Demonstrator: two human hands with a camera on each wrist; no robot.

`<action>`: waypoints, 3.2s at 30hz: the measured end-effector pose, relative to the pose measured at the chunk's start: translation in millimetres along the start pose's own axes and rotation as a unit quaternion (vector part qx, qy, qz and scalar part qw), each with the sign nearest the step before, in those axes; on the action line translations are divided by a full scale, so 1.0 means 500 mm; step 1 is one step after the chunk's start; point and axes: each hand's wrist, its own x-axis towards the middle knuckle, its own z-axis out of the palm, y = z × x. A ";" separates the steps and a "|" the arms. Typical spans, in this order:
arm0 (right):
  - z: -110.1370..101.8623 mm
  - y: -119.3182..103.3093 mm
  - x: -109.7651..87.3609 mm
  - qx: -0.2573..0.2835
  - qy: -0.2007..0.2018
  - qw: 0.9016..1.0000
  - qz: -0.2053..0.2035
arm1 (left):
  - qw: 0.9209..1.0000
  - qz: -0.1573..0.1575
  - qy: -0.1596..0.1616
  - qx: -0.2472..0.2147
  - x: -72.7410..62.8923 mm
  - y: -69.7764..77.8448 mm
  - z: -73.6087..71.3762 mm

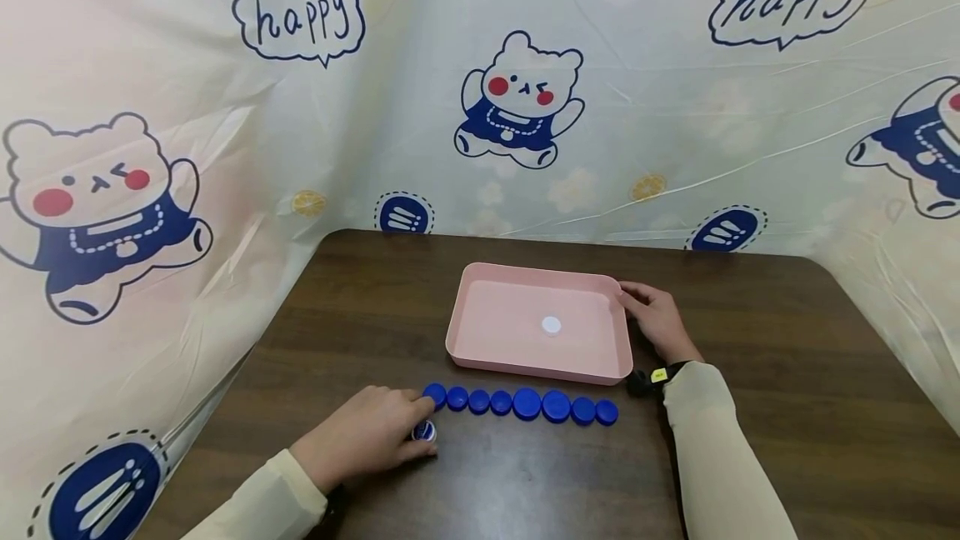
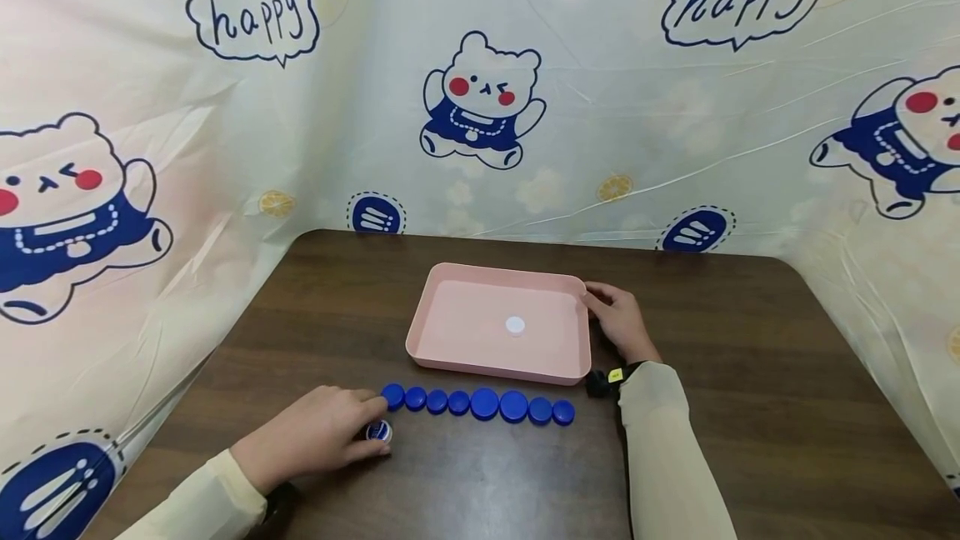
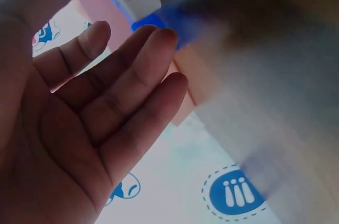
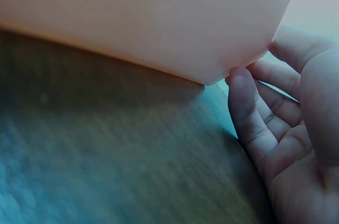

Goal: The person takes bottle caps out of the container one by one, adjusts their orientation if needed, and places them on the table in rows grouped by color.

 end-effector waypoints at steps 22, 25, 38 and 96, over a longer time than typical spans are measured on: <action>-0.006 0.000 -0.001 0.014 -0.010 1.000 0.012 | 0.999 0.010 0.002 0.053 0.053 -0.003 -0.076; -0.007 0.001 -0.002 0.019 -0.010 1.000 0.010 | 0.997 0.029 0.016 0.069 0.064 0.000 -0.086; -0.010 0.006 -0.002 0.025 -0.008 1.000 0.007 | 0.993 0.072 0.035 0.090 0.120 0.019 -0.137; -0.008 0.007 0.003 0.053 -0.003 0.999 -0.006 | 0.996 0.073 -0.038 0.030 0.423 0.076 -0.175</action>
